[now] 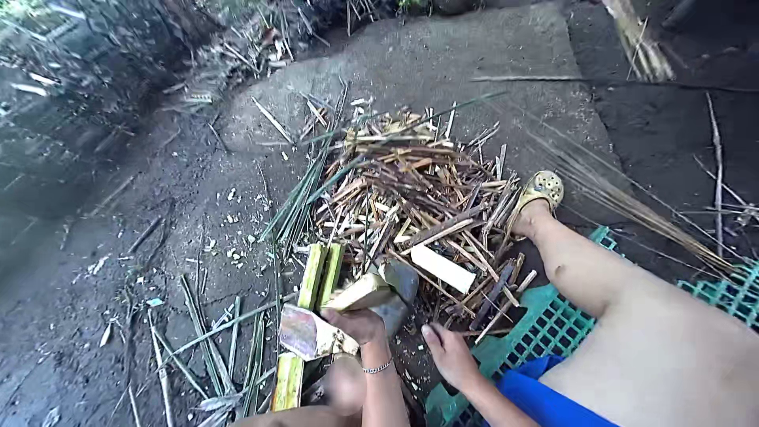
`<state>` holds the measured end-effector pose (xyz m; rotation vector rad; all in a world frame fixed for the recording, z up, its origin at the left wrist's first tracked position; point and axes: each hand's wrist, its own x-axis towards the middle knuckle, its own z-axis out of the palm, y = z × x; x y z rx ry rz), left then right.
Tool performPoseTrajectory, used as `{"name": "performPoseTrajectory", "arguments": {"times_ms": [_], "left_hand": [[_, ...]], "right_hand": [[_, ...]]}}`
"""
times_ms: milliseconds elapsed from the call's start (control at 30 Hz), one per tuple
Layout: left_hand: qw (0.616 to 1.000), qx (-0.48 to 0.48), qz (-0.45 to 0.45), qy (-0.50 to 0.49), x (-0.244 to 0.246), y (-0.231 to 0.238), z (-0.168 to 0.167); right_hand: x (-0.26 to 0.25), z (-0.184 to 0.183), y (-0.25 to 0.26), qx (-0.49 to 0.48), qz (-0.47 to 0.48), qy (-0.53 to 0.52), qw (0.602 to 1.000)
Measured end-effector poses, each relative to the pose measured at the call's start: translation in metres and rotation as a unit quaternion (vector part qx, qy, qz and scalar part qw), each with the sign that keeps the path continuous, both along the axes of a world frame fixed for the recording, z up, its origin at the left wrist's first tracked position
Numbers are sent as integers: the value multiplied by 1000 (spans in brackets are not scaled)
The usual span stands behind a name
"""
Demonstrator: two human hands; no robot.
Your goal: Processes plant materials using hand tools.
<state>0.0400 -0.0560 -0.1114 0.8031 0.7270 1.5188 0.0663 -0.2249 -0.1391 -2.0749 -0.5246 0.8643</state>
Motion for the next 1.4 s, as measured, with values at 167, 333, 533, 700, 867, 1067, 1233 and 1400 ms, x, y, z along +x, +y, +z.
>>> {"name": "performPoseTrajectory", "arguments": {"times_ms": [167,333,533,700,867,1067,1233,1400], "left_hand": [[998,1,11,67,10,7,-19],[978,-96,68,173,25,23,-33],[991,-101,-83,5,10,47,-59],[985,-139,-103,-13,5,56,-54],[996,-92,7,-10,7,32,-42],[991,119,-69,5,0,12,-53],[979,158,-122,32,4,-6,-51],[978,176,-87,67,-7,-6,-52]], "right_hand": [[-5,-18,6,-34,-1,83,996],[1,-45,15,-68,6,221,973],[40,-47,-13,-61,16,422,905],[42,-39,-11,-76,-34,424,902],[30,-35,3,-150,44,176,972],[2,1,20,-46,-40,263,963],[22,-16,45,-34,-43,157,986],[16,-24,57,-75,-2,167,983]]}}
